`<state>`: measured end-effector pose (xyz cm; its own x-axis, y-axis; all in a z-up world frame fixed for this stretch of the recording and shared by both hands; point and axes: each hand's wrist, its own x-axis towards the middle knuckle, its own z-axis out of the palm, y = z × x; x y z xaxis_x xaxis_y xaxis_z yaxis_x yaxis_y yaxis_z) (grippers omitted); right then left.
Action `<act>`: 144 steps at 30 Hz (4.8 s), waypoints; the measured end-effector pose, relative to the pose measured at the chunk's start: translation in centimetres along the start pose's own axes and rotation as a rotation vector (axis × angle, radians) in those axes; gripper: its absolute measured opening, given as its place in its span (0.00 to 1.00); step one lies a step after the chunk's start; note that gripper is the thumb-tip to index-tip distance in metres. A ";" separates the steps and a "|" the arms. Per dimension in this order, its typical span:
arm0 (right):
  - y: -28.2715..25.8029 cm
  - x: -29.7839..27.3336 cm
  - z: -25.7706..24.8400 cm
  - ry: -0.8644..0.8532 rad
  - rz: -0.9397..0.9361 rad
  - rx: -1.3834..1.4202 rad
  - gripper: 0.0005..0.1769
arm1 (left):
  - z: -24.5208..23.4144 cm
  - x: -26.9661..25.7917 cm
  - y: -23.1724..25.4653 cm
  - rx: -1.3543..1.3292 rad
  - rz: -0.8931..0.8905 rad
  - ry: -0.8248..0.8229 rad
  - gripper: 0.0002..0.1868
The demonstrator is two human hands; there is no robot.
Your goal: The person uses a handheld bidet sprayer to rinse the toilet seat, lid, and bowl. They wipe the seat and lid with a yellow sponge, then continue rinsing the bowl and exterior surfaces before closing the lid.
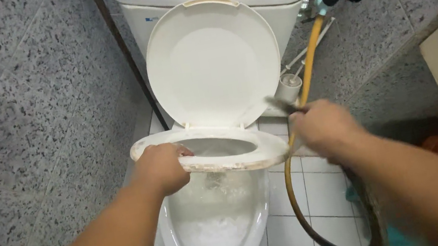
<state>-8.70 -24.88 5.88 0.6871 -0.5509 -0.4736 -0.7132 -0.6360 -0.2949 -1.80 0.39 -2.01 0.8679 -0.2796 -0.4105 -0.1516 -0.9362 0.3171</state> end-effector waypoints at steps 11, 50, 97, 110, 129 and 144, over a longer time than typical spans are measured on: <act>0.5 4.6 -2.4 0.355 -0.531 0.389 0.21 | -1.3 1.2 1.3 -0.047 -0.121 0.045 0.22; 4.9 3.1 -7.2 -0.036 -0.244 0.697 0.18 | -9.4 19.6 7.7 -0.057 0.222 0.500 0.20; 4.3 -3.3 -5.6 -0.169 -0.464 0.229 0.21 | -8.2 12.3 5.7 -2.015 -0.486 0.210 0.18; -1.1 -7.5 -3.6 -0.117 -0.253 0.243 0.25 | -6.4 5.9 11.5 -2.019 -0.300 -0.155 0.20; -6.6 2.6 3.4 -0.355 -0.368 0.777 0.21 | -0.9 -5.7 3.4 -1.509 -0.204 -1.102 0.20; -5.0 -1.3 13.6 -0.418 -0.509 0.058 0.10 | 5.0 -10.9 0.1 -1.442 -0.149 -1.136 0.25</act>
<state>-7.90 -13.67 -3.35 0.8370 0.0741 -0.5422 -0.3279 -0.7253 -0.6053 -13.64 2.28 -1.74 0.0423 -0.7861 -0.6166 0.8934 -0.2465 0.3755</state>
